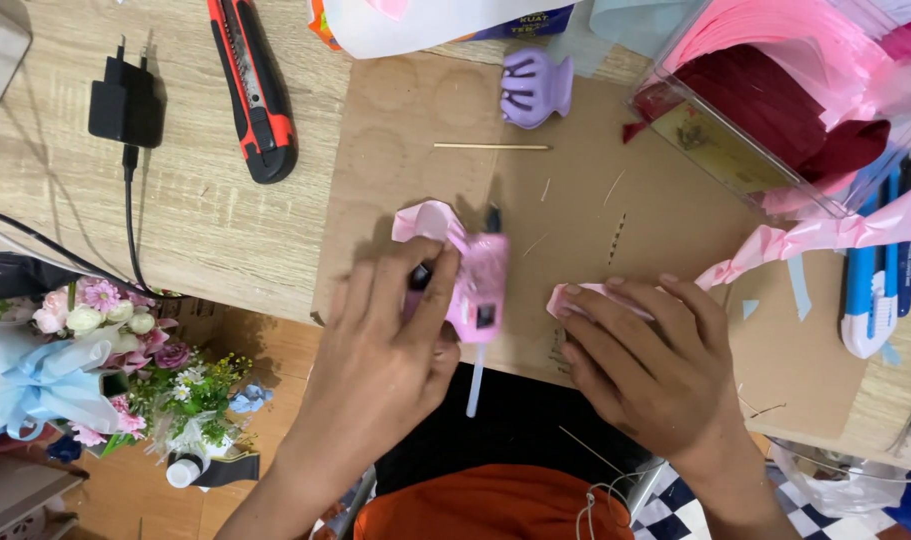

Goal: The person folds pink ribbon pieces into ruffles and secures them with a hot glue gun. They repeatedly apply glue, fold the ribbon, and press the edges to form a continuous ruffled strip on the work surface.

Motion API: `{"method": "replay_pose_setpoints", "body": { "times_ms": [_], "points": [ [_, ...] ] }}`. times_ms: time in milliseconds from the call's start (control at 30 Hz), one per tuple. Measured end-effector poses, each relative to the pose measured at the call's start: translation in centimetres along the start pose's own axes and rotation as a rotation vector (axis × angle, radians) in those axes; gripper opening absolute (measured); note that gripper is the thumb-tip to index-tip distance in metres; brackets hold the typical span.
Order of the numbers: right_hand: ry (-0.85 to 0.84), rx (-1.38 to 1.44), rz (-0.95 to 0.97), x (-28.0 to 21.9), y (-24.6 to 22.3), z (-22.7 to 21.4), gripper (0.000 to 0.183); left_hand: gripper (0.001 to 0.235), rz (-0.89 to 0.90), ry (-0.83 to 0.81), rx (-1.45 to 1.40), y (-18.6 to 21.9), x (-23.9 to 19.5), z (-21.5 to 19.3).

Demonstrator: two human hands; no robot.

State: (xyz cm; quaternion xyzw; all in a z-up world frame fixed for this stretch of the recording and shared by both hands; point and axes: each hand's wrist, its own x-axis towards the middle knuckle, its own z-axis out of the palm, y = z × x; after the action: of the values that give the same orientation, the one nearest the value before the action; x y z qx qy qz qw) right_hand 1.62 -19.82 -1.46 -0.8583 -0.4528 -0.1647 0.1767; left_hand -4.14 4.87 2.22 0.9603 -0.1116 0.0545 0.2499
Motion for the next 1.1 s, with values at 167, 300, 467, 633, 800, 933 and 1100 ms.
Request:
{"method": "replay_pose_setpoints", "body": {
  "times_ms": [167, 300, 467, 633, 800, 933, 1100],
  "points": [
    [-0.001, -0.100, -0.011, -0.8, -0.4, 0.3, 0.022, 0.036, -0.151, 0.233, 0.210, 2.8, 0.9, 1.4],
    [0.011, -0.122, 0.009, -1.1, -0.4, 0.1, 0.026, 0.037, -0.168, 0.258, 0.410, 3.5, 2.1, 2.1],
    [0.049, -0.117, 0.052, -1.6, -0.4, 0.1, 0.021, 0.015, -0.028, 0.258, 0.357, 6.3, 2.2, 2.4],
    [0.057, -0.133, 0.081, -2.1, -0.6, 0.3, 0.018, 0.011, -0.007, 0.198, 0.380, 6.4, 3.4, 4.2],
    [0.022, -0.162, 0.087, -3.0, -0.6, 0.5, 0.022, 0.008, 0.048, 0.057, 0.542, 6.3, 4.1, 4.1],
    [-0.004, -0.225, 0.083, -3.0, -0.6, 0.5, 0.014, 0.012, 0.201, -0.062, 0.643, 6.1, 5.4, 3.1],
    [0.004, -0.235, 0.062, -2.5, -0.6, 0.2, 0.013, 0.023, 0.311, -0.119, 0.767, 5.9, 6.2, 2.9]
  ]
}}
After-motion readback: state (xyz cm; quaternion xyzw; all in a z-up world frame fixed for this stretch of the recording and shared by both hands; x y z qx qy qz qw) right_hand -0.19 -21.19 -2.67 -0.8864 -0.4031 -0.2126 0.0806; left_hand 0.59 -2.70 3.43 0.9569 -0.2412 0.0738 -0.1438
